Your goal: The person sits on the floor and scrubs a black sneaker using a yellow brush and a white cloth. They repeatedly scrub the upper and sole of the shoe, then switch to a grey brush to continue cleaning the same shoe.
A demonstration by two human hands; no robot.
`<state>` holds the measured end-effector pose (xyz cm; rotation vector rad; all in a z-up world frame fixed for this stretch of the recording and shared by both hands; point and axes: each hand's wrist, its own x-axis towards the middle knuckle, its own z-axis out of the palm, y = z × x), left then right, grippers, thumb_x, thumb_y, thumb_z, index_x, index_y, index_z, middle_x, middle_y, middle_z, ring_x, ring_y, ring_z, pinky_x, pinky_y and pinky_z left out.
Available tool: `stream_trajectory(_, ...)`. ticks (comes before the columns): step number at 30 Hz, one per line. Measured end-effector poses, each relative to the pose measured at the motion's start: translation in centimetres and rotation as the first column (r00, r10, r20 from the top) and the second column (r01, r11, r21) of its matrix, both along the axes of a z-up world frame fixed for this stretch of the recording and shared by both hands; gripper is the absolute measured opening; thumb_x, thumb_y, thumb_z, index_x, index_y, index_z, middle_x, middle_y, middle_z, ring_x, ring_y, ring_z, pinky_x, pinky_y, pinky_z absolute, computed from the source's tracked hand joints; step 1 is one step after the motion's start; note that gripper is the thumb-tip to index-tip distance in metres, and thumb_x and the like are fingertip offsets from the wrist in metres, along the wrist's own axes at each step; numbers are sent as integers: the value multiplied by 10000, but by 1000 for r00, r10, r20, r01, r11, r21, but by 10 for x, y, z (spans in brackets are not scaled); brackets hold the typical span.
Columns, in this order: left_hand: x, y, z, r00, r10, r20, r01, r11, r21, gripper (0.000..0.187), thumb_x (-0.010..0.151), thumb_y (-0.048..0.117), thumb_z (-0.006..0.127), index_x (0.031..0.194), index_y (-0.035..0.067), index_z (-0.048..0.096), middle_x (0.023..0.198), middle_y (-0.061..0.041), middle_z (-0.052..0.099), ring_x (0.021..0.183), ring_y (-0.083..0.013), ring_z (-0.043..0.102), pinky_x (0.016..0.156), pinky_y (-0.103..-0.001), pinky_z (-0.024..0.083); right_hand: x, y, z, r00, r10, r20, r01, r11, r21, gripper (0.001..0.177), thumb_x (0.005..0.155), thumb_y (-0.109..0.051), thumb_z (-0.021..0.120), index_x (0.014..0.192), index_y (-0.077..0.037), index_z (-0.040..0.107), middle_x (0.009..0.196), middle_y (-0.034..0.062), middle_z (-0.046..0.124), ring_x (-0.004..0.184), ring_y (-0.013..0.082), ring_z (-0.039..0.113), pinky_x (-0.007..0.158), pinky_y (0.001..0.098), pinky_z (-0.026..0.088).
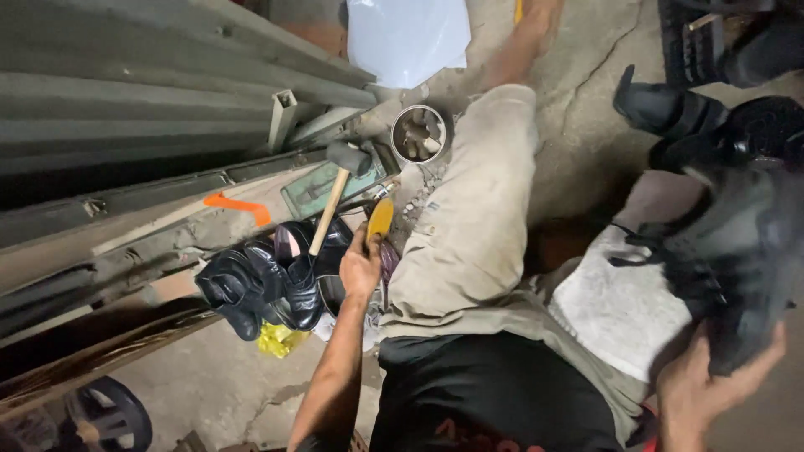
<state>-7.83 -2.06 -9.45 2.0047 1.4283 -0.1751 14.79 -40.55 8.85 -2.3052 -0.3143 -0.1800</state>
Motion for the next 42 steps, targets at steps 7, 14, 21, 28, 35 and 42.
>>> stream_trajectory(7, 51, -2, -44, 906, -117, 406, 52, 984, 169, 551, 1017, 120, 506, 1552, 249, 480, 1029, -161, 563, 947, -375, 595, 913, -409, 493, -18, 2, 12, 981, 41, 191, -42, 999, 2, 470, 1104, 267, 495, 1513, 235, 265, 1456, 497, 359, 1336, 582, 384, 1188, 616, 316)
stream_trajectory(14, 155, 39, -108, 914, -360, 187, 235, 846, 479, 939, 797, 7, 553, 1650, 271, 265, 1128, -190, 473, 808, -435, 456, 798, -496, 393, -36, -35, -12, 961, -88, 261, 77, 996, 54, 623, 1020, 382, 450, 1565, 183, 224, 1573, 456, 318, 1480, 552, 328, 1295, 608, 239)
stream_trajectory(21, 143, 34, -51, 920, -390, -37, 387, 889, 246, 1015, 800, -10, 570, 1649, 377, 171, 1659, -320, 203, 1342, -444, 429, 1059, -523, 405, -72, -111, -57, 904, 116, 411, 132, 839, -528, 155, 1066, 508, 724, 1126, 393, 640, 1569, 471, 130, 1467, 786, 363, 1273, 797, 433)
stream_trajectory(28, 32, 68, -34, 954, -120, 276, -45, 850, 525, 256, 1050, 212, 577, 1170, -14, 581, 1081, -190, 605, 1038, -345, 560, 946, -457, 458, -62, -158, -104, 884, 82, 461, 162, 870, -466, 284, 993, 579, 896, 1156, 435, 713, 1599, 401, 185, 1503, 655, 364, 1271, 722, 459)
stream_trajectory(35, -4, 103, -69, 972, -200, -122, 233, 772, 591, 383, 989, 427, 682, 1055, 55, 617, 948, -196, 567, 838, -410, 527, 722, -544, 419, -29, -51, -42, 964, -119, 238, 89, 987, 134, 657, 1016, 442, 465, 1559, 138, 252, 1533, 432, 349, 1403, 533, 358, 1250, 607, 260)
stream_trajectory(42, 8, 120, -55, 997, -81, -17, 83, 949, 303, 224, 1008, 331, 575, 1048, 114, 537, 924, -209, 689, 875, -487, 643, 753, -568, 479, -31, -63, -47, 956, -241, 166, 219, 966, 140, 464, 1062, 290, 554, 1482, 280, 355, 1447, 493, 443, 1340, 537, 450, 1172, 566, 342)
